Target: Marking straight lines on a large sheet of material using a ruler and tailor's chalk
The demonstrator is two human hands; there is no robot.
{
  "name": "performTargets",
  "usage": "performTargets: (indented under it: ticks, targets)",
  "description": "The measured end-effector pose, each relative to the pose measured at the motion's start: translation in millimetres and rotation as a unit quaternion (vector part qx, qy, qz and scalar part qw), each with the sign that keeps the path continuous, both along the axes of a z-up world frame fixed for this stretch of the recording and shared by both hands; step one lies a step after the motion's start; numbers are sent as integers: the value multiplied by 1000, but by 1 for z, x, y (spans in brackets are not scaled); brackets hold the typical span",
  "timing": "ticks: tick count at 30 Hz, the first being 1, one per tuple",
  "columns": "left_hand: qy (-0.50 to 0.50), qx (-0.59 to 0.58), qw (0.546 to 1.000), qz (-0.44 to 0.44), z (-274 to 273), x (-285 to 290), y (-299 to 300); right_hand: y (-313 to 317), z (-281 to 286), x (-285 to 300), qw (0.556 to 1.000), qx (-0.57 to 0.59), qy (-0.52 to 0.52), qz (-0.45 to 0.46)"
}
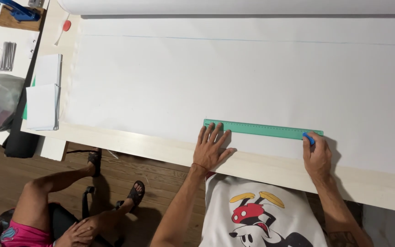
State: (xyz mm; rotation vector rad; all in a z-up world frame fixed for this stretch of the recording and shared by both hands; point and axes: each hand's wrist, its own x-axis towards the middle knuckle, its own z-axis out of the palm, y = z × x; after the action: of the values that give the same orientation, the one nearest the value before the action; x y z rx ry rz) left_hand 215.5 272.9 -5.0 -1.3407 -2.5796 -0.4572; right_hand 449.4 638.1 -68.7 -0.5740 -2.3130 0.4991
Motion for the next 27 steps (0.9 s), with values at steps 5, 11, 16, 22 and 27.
performTargets:
  ticks: [5, 11, 16, 22, 27]
  targets:
    - [-1, -5, 1000, 2, 2, -1, 0, 3, -10, 5, 1000, 2, 13, 6]
    - [-9, 2, 1000, -8, -1, -1, 0, 1, -5, 6, 1000, -5, 19, -2]
    - [6, 11, 1000, -3, 2, -4, 2, -25, 27, -45, 977, -211, 5, -9]
    - [19, -14, 1000, -5, 6, -2, 3, -48, 65, -155, 884, -432, -42, 174]
    - [11, -13, 1000, 5, 9, -1, 3, -39, 74, -191, 835, -409, -212, 300]
